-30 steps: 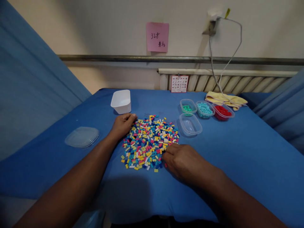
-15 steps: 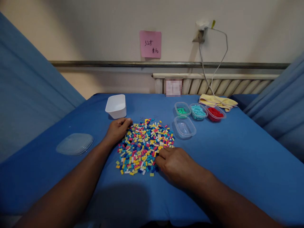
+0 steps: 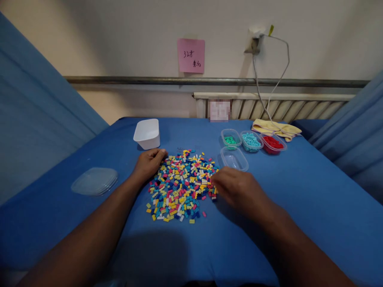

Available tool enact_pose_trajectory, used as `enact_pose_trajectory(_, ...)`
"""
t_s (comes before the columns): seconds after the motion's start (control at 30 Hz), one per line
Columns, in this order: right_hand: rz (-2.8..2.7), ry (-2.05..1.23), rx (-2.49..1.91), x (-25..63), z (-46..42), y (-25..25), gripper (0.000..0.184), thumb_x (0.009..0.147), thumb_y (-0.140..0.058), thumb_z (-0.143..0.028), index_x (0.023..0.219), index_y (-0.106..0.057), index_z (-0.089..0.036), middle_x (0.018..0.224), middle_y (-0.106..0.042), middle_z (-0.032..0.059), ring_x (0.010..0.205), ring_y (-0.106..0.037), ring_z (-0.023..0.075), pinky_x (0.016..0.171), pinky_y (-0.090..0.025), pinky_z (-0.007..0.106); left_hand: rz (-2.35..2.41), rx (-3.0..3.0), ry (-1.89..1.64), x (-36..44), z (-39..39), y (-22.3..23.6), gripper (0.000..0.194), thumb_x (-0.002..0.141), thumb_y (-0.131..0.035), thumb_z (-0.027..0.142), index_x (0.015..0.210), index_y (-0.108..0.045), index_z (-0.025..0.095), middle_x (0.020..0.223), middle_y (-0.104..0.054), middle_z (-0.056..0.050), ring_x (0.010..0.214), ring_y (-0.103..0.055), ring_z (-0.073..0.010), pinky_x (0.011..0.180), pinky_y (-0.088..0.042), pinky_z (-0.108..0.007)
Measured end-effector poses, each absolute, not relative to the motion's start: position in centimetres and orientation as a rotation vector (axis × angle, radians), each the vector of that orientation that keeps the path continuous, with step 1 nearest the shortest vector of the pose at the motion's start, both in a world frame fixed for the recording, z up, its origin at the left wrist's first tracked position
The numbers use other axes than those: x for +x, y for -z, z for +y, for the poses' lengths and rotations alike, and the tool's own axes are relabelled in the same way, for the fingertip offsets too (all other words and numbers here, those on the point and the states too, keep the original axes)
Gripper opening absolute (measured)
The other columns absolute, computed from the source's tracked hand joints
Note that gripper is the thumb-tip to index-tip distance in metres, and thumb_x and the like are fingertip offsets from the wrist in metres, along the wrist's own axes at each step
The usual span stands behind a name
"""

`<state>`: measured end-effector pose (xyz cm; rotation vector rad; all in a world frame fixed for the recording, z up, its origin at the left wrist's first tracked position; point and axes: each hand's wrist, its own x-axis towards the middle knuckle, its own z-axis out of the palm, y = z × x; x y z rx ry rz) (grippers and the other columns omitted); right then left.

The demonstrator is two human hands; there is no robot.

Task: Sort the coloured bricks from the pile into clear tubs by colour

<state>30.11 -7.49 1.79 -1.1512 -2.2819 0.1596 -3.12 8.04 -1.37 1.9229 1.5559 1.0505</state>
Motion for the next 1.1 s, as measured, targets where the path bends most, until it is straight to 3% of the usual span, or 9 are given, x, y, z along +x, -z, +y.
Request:
enact_pose_trajectory(0.2, -1.878, 0.2, -1.484, 35.9, -5.0, -1.0, 0.022, 0.104, -0.059, -0.035, 0.113, -0.074, -0.022, 0.103, -0.079, 0.0087, 0.075, -0.072, 0.0218, 0.071, -0.054, 0.036, 1.541, 1.934, -1.059, -3.2, 8.3, 1.5, 0.045, 0.095, -0.056, 0.057, 0.079, -0.076, 0.019, 0.074, -0.072, -0.003, 0.075, -0.065, -0.021, 0.068, -0.044, -0.029)
enact_pose_trajectory(0.37, -1.832, 0.227, -1.456, 36.6, -4.5, -0.3, 0.025, 0.104, -0.056, -0.032, 0.118, -0.075, -0.023, 0.109, -0.08, 0.0098, 0.093, -0.076, 0.0264, 0.082, -0.059, 0.04, 1.549, 1.948, -1.061, -3.2, 8.4, 1.6, 0.044, 0.095, -0.057, 0.056, 0.077, -0.075, 0.019, 0.072, -0.071, -0.002, 0.071, -0.062, -0.0202, 0.066, -0.043, -0.029)
enact_pose_trajectory(0.47, -1.872, 0.12, -1.381, 35.2, -5.2, -0.9, 0.023, 0.104, -0.057, -0.031, 0.115, -0.075, -0.023, 0.106, -0.08, 0.0095, 0.091, -0.075, 0.025, 0.079, -0.058, 0.037, 1.548, 1.944, -1.056, -3.2, 8.4, 1.7, 0.044, 0.095, -0.057, 0.055, 0.078, -0.075, 0.02, 0.072, -0.071, -0.002, 0.073, -0.063, -0.0205, 0.066, -0.043, -0.03)
enact_pose_trajectory(0.73, -2.508, -0.589, -0.918, 27.9, -9.0, -1.8, 0.022, 0.104, -0.061, -0.029, 0.121, -0.072, -0.022, 0.105, -0.076, 0.0077, 0.096, -0.069, 0.0207, 0.085, -0.053, 0.033, 1.559, 1.945, -1.055, -3.1, 8.3, 1.9, 0.043, 0.094, -0.057, 0.055, 0.076, -0.074, 0.02, 0.067, -0.065, 0.0, 0.069, -0.059, -0.0195, 0.064, -0.04, -0.03)
enact_pose_trajectory(1.1, -2.662, -0.56, -1.043, 27.0, -9.3, -1.5, 0.024, 0.096, -0.056, -0.013, 0.116, -0.069, -0.02, 0.1, -0.069, 0.0065, 0.092, -0.063, 0.0201, 0.081, -0.046, 0.031, 1.556, 1.952, -1.041, -3.1, 8.4, 2.3, 0.045, 0.095, -0.057, 0.056, 0.076, -0.073, 0.018, 0.065, -0.059, 0.0, 0.067, -0.055, -0.0175, 0.062, -0.036, -0.029)
